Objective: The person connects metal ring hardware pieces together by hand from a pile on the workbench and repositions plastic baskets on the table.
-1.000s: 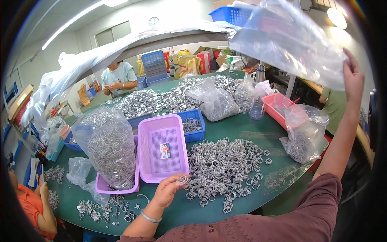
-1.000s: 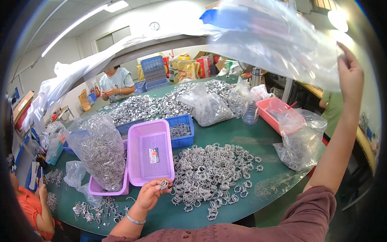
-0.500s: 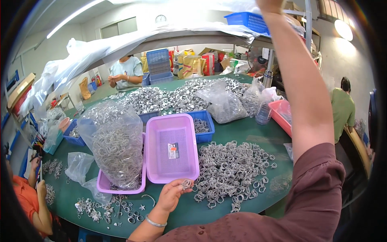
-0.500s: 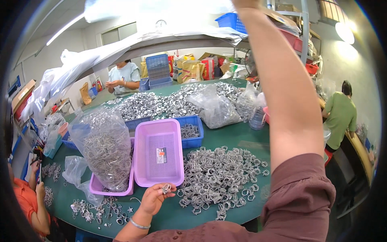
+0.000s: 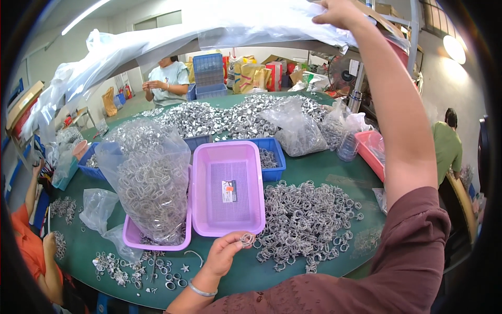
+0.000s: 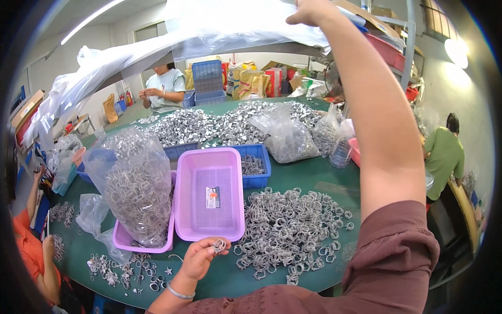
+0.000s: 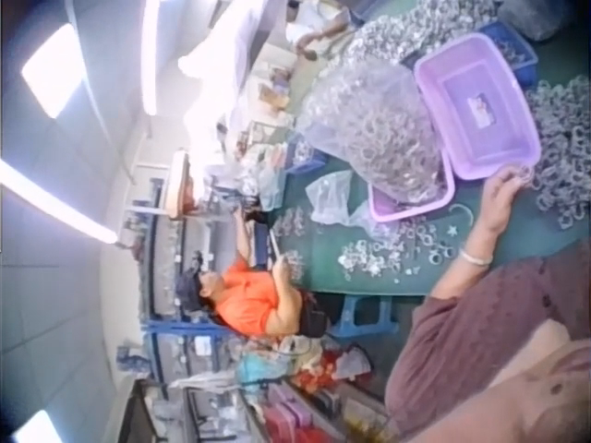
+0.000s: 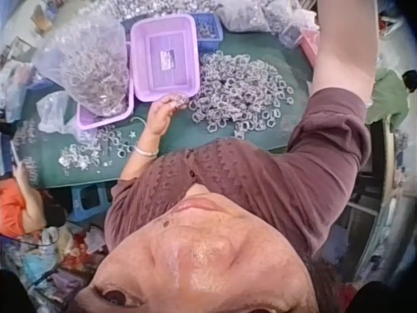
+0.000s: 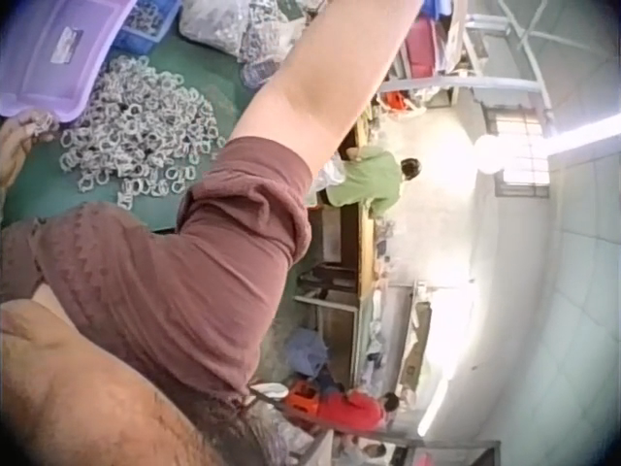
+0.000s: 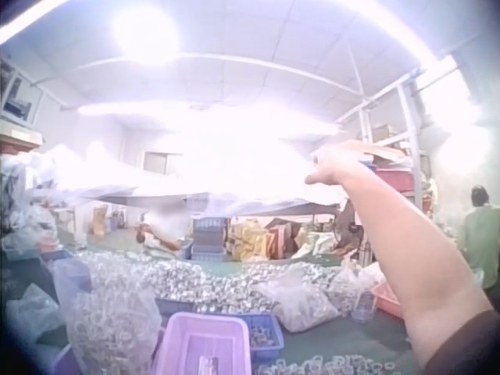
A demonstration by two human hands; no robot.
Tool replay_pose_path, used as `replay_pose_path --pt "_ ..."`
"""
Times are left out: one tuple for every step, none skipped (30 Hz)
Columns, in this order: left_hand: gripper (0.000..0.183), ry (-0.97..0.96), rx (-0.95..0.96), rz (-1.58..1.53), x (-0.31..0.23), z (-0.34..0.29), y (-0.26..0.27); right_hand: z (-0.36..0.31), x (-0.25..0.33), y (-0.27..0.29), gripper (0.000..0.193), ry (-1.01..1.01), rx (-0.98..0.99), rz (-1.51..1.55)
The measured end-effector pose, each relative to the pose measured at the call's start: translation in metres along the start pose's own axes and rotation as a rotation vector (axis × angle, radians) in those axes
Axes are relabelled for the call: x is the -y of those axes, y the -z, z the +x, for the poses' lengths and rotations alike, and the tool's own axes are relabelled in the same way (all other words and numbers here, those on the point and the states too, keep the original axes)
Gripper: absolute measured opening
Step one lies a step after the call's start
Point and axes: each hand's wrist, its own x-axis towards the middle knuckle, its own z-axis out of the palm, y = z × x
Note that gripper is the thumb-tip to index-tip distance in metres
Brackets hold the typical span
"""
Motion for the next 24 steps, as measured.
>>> replay_pose_path --pt "0.024 0.01 0.021 -0.015 0.004 0.003 0.003 0.0 -0.009 0.001 0.043 -0.071 0.065 0.057" --pt "0.024 0.015 0.016 -0.043 0.008 0.006 0.006 0.007 -0.012 -0.007 0.039 -0.021 -0.095 0.104" --pt "0.024 0.014 0.073 -0.046 0.008 -0.002 -0.033 -0.007 -0.077 0.028 0.031 -0.064 -0.289 0.146" --pt "0.024 0.03 0.03 -0.05 0.009 0.002 -0.015 0.006 -0.058 0.012 0.026 -0.072 -0.364 0.157" --pt "0.024 0.046 0.009 -0.059 0.011 0.005 0.004 0.019 -0.036 -0.008 0.022 -0.08 -0.435 0.168" --pt "0.025 0.039 0.024 -0.093 0.009 -0.014 0.0 0.018 -0.028 0.013 0.022 -0.058 -0.421 0.129" --pt "0.025 0.03 0.01 -0.097 0.008 -0.018 0.002 0.024 -0.018 0.009 0.022 -0.065 -0.595 0.178" --pt "0.025 0.042 -0.035 -0.077 0.006 -0.024 0.005 0.028 -0.007 0.005 0.022 -0.069 -0.77 0.228" --pt "0.025 0.077 0.015 -0.043 0.014 0.015 -0.019 0.016 -0.057 -0.019 0.022 -0.127 -0.762 0.187" --pt "0.025 0.069 -0.009 -0.037 0.009 0.016 -0.017 0.02 -0.04 -0.03 0.021 -0.163 -0.778 0.3" --pt "0.025 0.062 -0.033 -0.031 0.006 0.019 -0.016 0.023 -0.025 -0.041 0.021 -0.201 -0.791 0.412" --pt "0.025 0.05 -0.006 -0.046 0.01 0.017 -0.014 0.025 -0.027 -0.046 0.021 -0.196 -0.787 0.4" --pt "0.025 0.046 0.025 -0.063 0.015 0.012 -0.014 0.026 -0.036 -0.045 0.022 -0.095 -0.8 0.255" --pt "0.025 0.031 0.059 -0.051 0.017 0.01 -0.014 0.028 -0.04 -0.043 0.023 0.004 -0.804 0.126" --pt "0.024 0.013 0.002 -0.05 0.009 -0.01 0.004 0.041 0.015 -0.049 0.023 0.049 -0.788 0.191" --pt "0.024 0.007 -0.071 -0.069 0.002 -0.031 0.019 0.048 0.069 -0.054 0.023 0.146 -0.643 -0.023" --pt "0.024 0.01 -0.022 -0.061 0.007 -0.012 0.009 0.045 0.045 -0.06 0.024 0.172 -0.508 -0.321" --pt "0.023 0.013 0.027 -0.052 0.012 0.006 -0.002 0.039 0.019 -0.064 0.024 0.144 -0.507 -0.344" --pt "0.023 0.016 0.033 -0.055 0.013 0.009 -0.002 0.037 0.019 -0.068 0.024 0.308 -0.464 -0.197" --pt "0.023 0.016 0.044 -0.055 0.013 0.011 -0.002 0.033 0.017 -0.069 0.025 0.467 -0.415 -0.051" --pt "0.022 0.016 0.04 -0.053 0.013 0.01 -0.003 0.03 0.018 -0.069 0.025 0.47 -0.412 -0.046" --pt "0.022 0.02 0.019 -0.053 0.011 0.008 0.0 0.026 0.024 -0.067 0.025 0.415 -0.435 -0.083" --pt "0.022 0.018 0.003 -0.039 0.009 0.008 0.001 0.022 0.026 -0.062 0.025 0.357 -0.456 -0.121" --pt "0.022 0.017 -0.018 -0.024 0.007 0.007 0.005 0.018 0.031 -0.057 0.026 0.299 -0.476 -0.154"
